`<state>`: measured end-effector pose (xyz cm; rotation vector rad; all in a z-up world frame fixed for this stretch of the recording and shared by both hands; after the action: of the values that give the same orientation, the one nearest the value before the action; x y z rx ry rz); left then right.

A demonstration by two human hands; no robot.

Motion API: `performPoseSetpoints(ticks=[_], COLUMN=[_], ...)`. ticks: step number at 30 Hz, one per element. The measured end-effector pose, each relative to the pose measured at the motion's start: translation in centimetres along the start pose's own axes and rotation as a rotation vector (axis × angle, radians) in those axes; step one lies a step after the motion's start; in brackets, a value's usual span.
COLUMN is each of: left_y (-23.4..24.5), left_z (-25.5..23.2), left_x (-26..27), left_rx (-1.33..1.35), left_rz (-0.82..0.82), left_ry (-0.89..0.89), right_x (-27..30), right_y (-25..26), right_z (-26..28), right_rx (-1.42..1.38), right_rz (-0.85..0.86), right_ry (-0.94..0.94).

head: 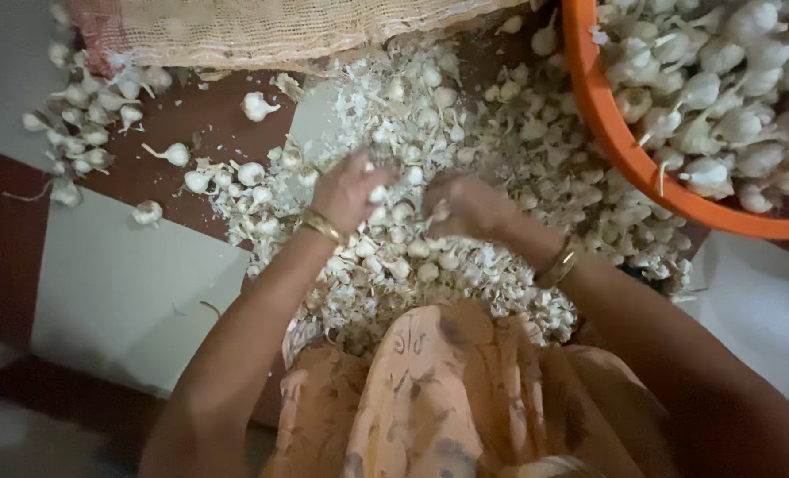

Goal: The person sorts garlic cloves from a burlap sack onto a tiled floor, separating them from debris and placing them into an orange basin. The person uses both hands to pick up and transfer the cloves repeatedly.

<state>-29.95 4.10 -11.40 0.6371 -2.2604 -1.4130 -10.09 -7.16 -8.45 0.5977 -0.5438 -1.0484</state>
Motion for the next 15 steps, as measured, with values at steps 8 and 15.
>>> performPoseSetpoints(ticks=[8, 15], left_y=[1.0, 7.6], left_z=[-5.3, -15.5], left_x=[-3.8, -14.9], left_rx=[1.333, 1.022], left_rz=[0.067, -0.265], left_ry=[0.395, -0.079], right_x=[0.4, 5.9], right_y=[6.8, 18.0], right_z=[3.8, 3.9], right_rx=[-0.962, -0.340], right_rz=[-0.362, -0.799], right_ry=[-0.566, -0.204])
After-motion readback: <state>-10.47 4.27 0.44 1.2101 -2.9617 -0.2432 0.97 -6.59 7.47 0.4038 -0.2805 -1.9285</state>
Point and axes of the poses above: each hand's wrist, its own x-axis away from the middle knuckle, its own y-axis out of the back of the hand, z = x × y, the point moved 1 cm from there along -x, towards the middle knuckle, and after that the axes turned 2 degrees about z, right-handed, at the moved point
